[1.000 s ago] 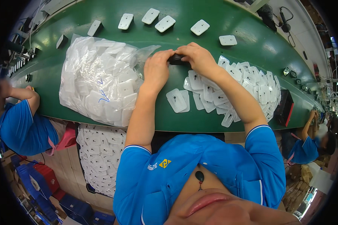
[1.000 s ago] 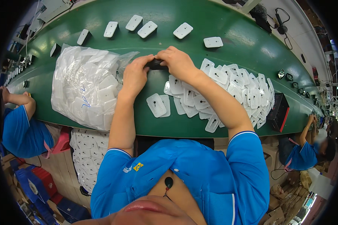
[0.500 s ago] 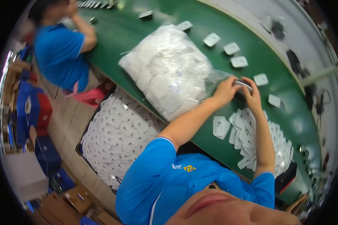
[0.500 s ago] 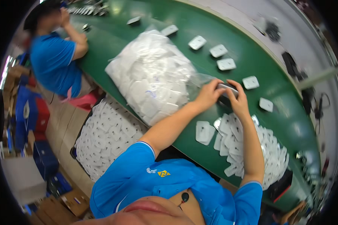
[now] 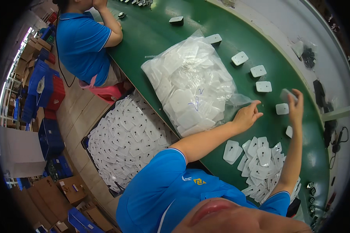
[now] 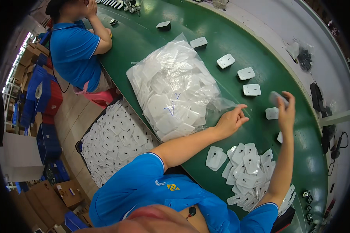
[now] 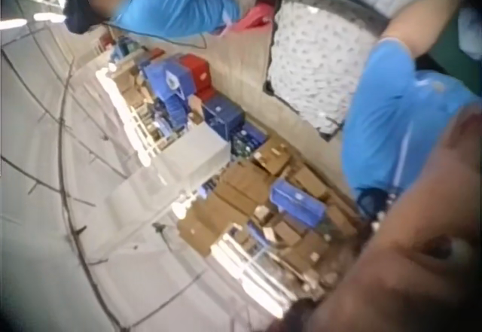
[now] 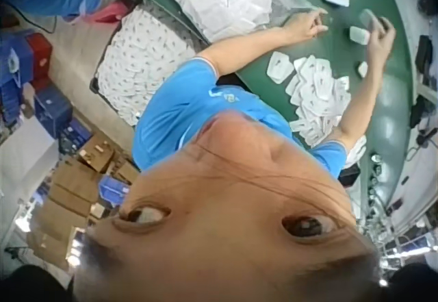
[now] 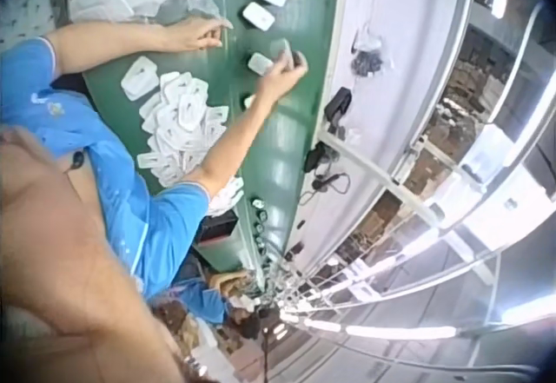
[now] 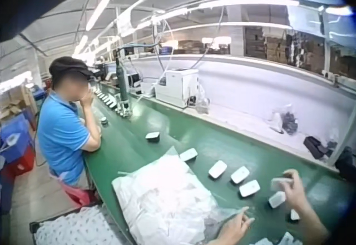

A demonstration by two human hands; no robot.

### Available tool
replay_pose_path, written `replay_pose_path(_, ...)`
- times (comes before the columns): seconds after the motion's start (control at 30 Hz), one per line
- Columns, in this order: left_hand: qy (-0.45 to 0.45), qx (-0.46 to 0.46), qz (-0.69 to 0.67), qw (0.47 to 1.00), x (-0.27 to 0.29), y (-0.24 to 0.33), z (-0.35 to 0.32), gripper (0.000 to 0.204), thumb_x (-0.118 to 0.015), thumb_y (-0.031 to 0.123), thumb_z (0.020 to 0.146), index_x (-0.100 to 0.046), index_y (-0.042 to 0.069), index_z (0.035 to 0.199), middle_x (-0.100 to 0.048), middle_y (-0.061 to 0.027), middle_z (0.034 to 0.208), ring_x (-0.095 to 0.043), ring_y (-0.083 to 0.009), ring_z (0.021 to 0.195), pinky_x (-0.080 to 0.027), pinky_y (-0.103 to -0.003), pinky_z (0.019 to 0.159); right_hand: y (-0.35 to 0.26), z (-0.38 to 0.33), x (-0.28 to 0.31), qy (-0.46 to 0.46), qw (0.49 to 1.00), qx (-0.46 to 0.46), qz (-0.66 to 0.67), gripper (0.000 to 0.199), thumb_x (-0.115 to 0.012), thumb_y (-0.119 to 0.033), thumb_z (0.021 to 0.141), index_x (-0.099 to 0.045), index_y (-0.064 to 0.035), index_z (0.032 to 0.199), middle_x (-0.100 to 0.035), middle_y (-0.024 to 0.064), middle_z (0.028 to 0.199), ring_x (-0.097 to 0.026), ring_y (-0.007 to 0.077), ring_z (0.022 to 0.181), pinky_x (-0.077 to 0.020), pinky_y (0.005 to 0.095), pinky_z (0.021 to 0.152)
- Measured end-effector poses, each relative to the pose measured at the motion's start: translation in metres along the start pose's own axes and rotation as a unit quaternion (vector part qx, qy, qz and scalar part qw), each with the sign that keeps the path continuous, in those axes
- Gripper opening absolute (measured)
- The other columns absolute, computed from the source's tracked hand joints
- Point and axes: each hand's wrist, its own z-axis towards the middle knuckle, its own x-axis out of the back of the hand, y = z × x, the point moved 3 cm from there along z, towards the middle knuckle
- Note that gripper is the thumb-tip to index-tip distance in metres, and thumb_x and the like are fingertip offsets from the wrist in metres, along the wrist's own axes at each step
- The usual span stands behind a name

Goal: Inspecting and arranging small white plastic components at a manual assembly station.

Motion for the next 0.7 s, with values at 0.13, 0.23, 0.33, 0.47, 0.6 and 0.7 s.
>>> replay_pose_path(0.13,-0.003,-0.008,0.035,0.999,-0.003,0.0,0.001,0.03,-0.058,0.015,0.085,-0.047,0.005,0.112,-0.056,-0.0017,0.073,-0.051,-0.0169,0.056,-0.042,-0.029,0.057,0.087,0.036,0.036,-0.014,0.993,-0.098,-0.068,0.031,-0.055,-0.027,0.09,-0.052,-0.0012,0.107,-0.057,0.0126,0.1,-0.055,0.0219,0.088,-0.0442,0.0323,0.08)
replay_pose_path(0.23,-0.004,-0.01,0.049,0.999,0.0,0.0,0.005,0.031,-0.058,0.016,0.085,-0.047,0.006,0.112,-0.056,-0.0013,0.072,-0.051,-0.0175,0.056,-0.042,-0.029,0.057,0.139,0.05,0.042,-0.081,0.979,-0.146,-0.114,0.035,-0.056,-0.03,0.088,-0.054,0.0014,0.103,-0.059,0.0129,0.096,-0.055,0.0216,0.084,-0.0451,0.0322,0.078)
replay_pose_path(0.33,-0.013,-0.012,0.051,0.999,-0.002,0.001,0.004,0.031,-0.058,0.015,0.085,-0.047,0.006,0.113,-0.056,-0.0011,0.072,-0.051,-0.0178,0.056,-0.042,-0.029,0.057,0.185,0.051,0.04,-0.198,0.941,-0.201,-0.187,0.037,-0.058,-0.032,0.087,-0.058,0.0041,0.097,-0.061,0.013,0.088,-0.056,0.0211,0.078,-0.0464,0.0317,0.074)
replay_pose_path(0.47,-0.007,-0.003,0.046,0.999,-0.001,-0.002,0.004,0.03,-0.058,0.015,0.085,-0.048,0.006,0.112,-0.057,-0.001,0.072,-0.051,-0.0177,0.056,-0.042,-0.029,0.056,0.208,0.054,0.033,-0.175,0.955,-0.181,-0.159,0.038,-0.059,-0.032,0.086,-0.06,0.0054,0.094,-0.062,0.0125,0.082,-0.056,0.0197,0.073,-0.0469,0.0309,0.07)
replay_pose_path(0.6,-0.005,0.011,0.028,1.0,0.0,-0.002,0.005,0.027,-0.057,0.013,0.085,-0.05,0.006,0.11,-0.057,-0.0011,0.071,-0.051,-0.0175,0.055,-0.042,-0.029,0.056,0.217,0.051,0.041,-0.144,0.959,-0.184,-0.158,0.039,-0.059,-0.033,0.085,-0.063,0.0051,0.092,-0.063,0.0126,0.081,-0.058,0.0204,0.071,-0.0475,0.0309,0.067)
replay_pose_path(0.7,0.0,-0.002,0.023,1.0,-0.004,-0.002,0.004,0.025,-0.057,0.013,0.085,-0.052,0.006,0.108,-0.057,-0.0011,0.07,-0.051,-0.0174,0.055,-0.041,-0.029,0.056,0.199,0.055,0.051,-0.018,0.939,-0.115,-0.323,0.039,-0.059,-0.038,0.086,-0.062,-0.0015,0.099,-0.064,0.0104,0.088,-0.06,0.0232,0.078,-0.047,0.0309,0.07)
